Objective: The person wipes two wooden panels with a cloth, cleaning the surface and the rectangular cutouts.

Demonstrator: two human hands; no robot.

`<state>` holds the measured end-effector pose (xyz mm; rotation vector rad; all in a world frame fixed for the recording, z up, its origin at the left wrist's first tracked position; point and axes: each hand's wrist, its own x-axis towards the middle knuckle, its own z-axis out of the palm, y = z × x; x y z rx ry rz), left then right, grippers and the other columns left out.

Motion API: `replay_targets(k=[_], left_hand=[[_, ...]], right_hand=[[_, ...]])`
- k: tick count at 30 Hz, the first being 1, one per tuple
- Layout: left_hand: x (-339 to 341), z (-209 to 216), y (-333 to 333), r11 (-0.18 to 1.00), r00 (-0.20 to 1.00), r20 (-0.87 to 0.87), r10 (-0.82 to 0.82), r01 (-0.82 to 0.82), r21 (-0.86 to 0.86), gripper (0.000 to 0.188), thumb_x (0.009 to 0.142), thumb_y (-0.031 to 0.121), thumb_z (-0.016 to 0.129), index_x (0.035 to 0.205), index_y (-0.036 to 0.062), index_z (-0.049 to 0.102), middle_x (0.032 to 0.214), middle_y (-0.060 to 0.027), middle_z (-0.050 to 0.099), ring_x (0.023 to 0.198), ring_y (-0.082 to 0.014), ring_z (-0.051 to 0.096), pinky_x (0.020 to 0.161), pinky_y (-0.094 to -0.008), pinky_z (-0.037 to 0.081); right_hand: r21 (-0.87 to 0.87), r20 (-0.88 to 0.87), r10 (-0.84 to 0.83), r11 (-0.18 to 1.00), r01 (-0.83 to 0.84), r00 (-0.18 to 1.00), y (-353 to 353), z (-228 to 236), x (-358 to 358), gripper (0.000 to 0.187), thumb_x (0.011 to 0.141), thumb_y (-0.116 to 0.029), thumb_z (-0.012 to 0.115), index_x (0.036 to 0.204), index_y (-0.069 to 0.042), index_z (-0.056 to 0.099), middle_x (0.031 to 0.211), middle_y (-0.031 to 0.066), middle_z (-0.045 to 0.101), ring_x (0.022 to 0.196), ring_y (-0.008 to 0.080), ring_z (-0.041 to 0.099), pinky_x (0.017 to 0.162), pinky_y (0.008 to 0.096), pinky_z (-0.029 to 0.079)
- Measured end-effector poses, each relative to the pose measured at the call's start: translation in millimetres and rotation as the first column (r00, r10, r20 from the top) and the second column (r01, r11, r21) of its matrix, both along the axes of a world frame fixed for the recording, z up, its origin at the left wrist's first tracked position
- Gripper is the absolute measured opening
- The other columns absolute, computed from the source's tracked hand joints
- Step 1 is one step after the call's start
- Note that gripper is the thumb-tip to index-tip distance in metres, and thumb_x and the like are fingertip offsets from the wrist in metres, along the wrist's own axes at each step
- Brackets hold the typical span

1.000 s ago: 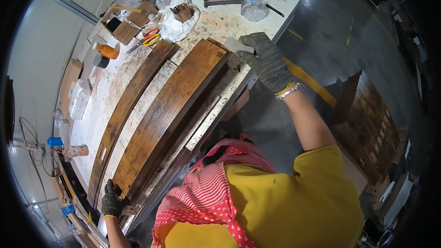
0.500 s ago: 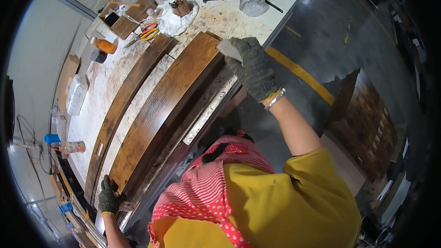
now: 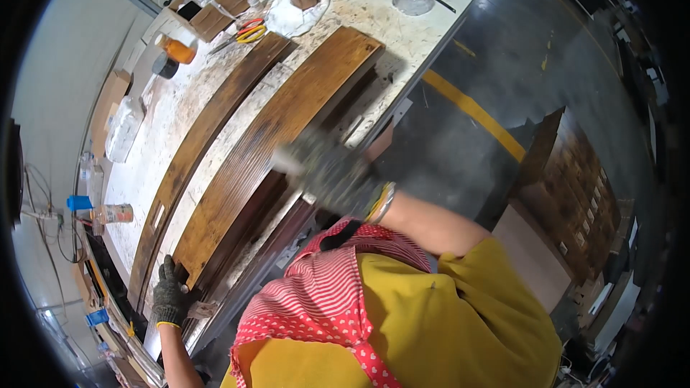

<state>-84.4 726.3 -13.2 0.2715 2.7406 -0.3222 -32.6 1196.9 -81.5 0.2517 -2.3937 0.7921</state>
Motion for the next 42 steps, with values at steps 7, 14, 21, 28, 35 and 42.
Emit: replay_targets(k=[7,14,21,28,35,42], left_hand=[[7,8,4,0.998,1.000,-0.019,-0.014,0.015,0.056,0.114,0.067,0.026,0.091,0.157,0.0090,0.023,0.143,-0.0252,0.049,0.115,-0.0473,0.059,0.094,-0.0511,0.051],[8,9,1,0.998,0.999,-0.023,-0.034,0.035,0.048,0.111,0.066,0.025,0.091,0.156,0.0096,0.027,0.146,-0.0251,0.048,0.118,-0.0444,0.060,0.097,-0.0491,0.051],[20,42,-96,0.966,0.993,-0.107,-0.047,0.073,0.248,0.106,0.063,0.023,0.092,0.151,0.0064,0.035,0.145,-0.0216,0.051,0.122,-0.0396,0.059,0.102,-0.0444,0.050],[17,14,-176,0.990,0.989,0.140,0.045,-0.063,0.124,0.121,0.064,0.025,0.092,0.157,0.0011,0.019,0.157,-0.0252,0.034,0.142,-0.0394,0.039,0.116,-0.0409,0.036],[24,7,-182,0.993,0.998,0.027,-0.058,0.055,0.102,0.115,0.066,0.029,0.090,0.157,0.0062,0.024,0.152,-0.0238,0.042,0.133,-0.0422,0.048,0.107,-0.0478,0.043],[28,0,-193,0.987,0.999,-0.001,-0.045,0.044,0.152,0.114,0.068,0.031,0.089,0.158,0.0080,0.023,0.153,-0.0272,0.038,0.136,-0.0439,0.044,0.109,-0.0488,0.041]], right_hand=[[0.019,0.029,-0.327,0.945,0.327,0.945,30,-1,-11,0.045,0.085,-0.013,0.074,0.127,-0.003,0.062,0.113,0.0160,0.065,0.104,0.0325,0.064,0.094,0.0404,0.052],[0.016,0.226,0.054,0.998,-0.059,0.973,-142,-18,30,0.051,0.090,-0.028,0.071,0.136,-0.012,0.058,0.124,0.0138,0.064,0.118,0.0312,0.061,0.101,0.0410,0.051],[-0.035,0.057,-0.412,0.909,0.415,0.909,-17,-6,5,0.045,0.087,-0.025,0.077,0.124,-0.004,0.065,0.118,0.0151,0.064,0.111,0.0297,0.062,0.096,0.0402,0.051],[0.086,-0.067,-0.504,0.857,0.508,0.861,39,-19,-17,0.044,0.082,-0.018,0.079,0.120,-0.003,0.064,0.108,0.0181,0.063,0.098,0.0347,0.064,0.085,0.0416,0.054],[0.182,0.284,-0.170,0.976,0.121,0.944,-167,-11,26,0.042,0.086,-0.021,0.071,0.122,-0.003,0.060,0.108,0.0179,0.059,0.101,0.0329,0.061,0.089,0.0420,0.052],[0.184,0.042,-0.192,0.966,0.182,0.980,-179,6,30,0.040,0.091,-0.023,0.068,0.125,-0.004,0.061,0.117,0.0158,0.063,0.102,0.0326,0.063,0.088,0.0436,0.054]])
